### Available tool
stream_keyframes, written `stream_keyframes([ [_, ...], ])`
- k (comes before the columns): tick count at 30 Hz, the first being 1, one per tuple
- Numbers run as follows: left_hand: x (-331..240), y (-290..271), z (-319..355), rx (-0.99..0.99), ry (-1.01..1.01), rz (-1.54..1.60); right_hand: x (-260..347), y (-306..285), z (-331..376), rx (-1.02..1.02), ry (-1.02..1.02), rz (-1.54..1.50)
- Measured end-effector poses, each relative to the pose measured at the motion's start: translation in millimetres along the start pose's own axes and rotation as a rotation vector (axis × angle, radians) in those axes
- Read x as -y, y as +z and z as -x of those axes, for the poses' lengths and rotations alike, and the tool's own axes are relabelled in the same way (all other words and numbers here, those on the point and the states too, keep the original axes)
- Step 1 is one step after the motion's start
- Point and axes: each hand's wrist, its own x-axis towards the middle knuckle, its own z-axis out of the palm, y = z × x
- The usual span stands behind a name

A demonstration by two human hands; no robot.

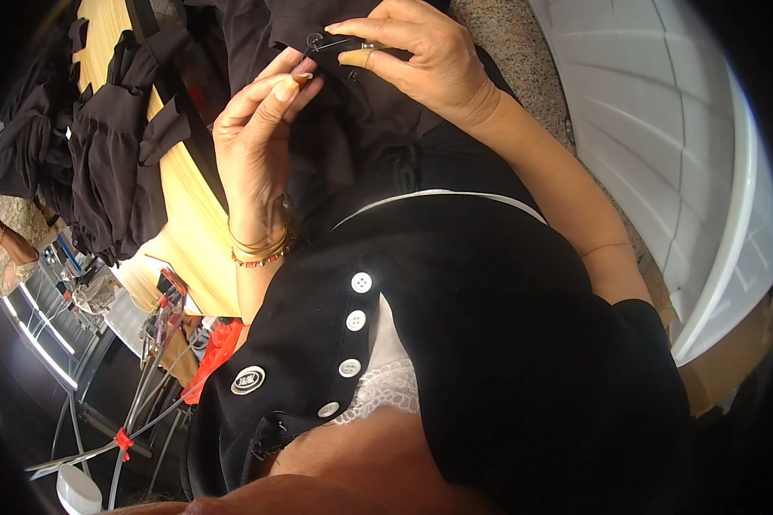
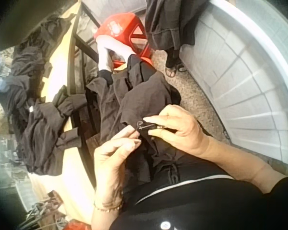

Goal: Sewing buttons onto black trousers by hand using a needle and thread.

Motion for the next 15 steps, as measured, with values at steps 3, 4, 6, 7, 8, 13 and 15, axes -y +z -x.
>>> stream_keyframes([
  [3,0.3,-1.2,1.1,0.000,-0.010,0.011,1.0,0.9,-1.3,-0.003,-0.002,0.004],
  [4,0.3,-1.2,0.8,0.006,-0.008,0.015,0.6,0.7,-1.3,-0.005,-0.001,0.005],
  [6,-0.3,-0.8,0.3,0.014,-0.007,0.019,-1.3,0.0,-0.9,0.008,0.008,-0.019],
  [7,-1.0,-0.6,0.8,0.009,-0.038,0.072,-2.3,0.0,-1.0,0.008,0.007,-0.021],
  [8,-1.4,-0.6,1.2,0.005,-0.068,0.125,-3.4,-0.3,-0.9,0.016,0.021,-0.050],
  [13,-0.7,0.0,1.8,0.005,-0.072,0.137,-4.0,-0.7,2.6,0.030,0.075,-0.111],
  [15,-1.9,1.5,1.5,0.006,-0.078,0.147,-1.5,-1.9,3.6,0.011,0.133,-0.083],
])
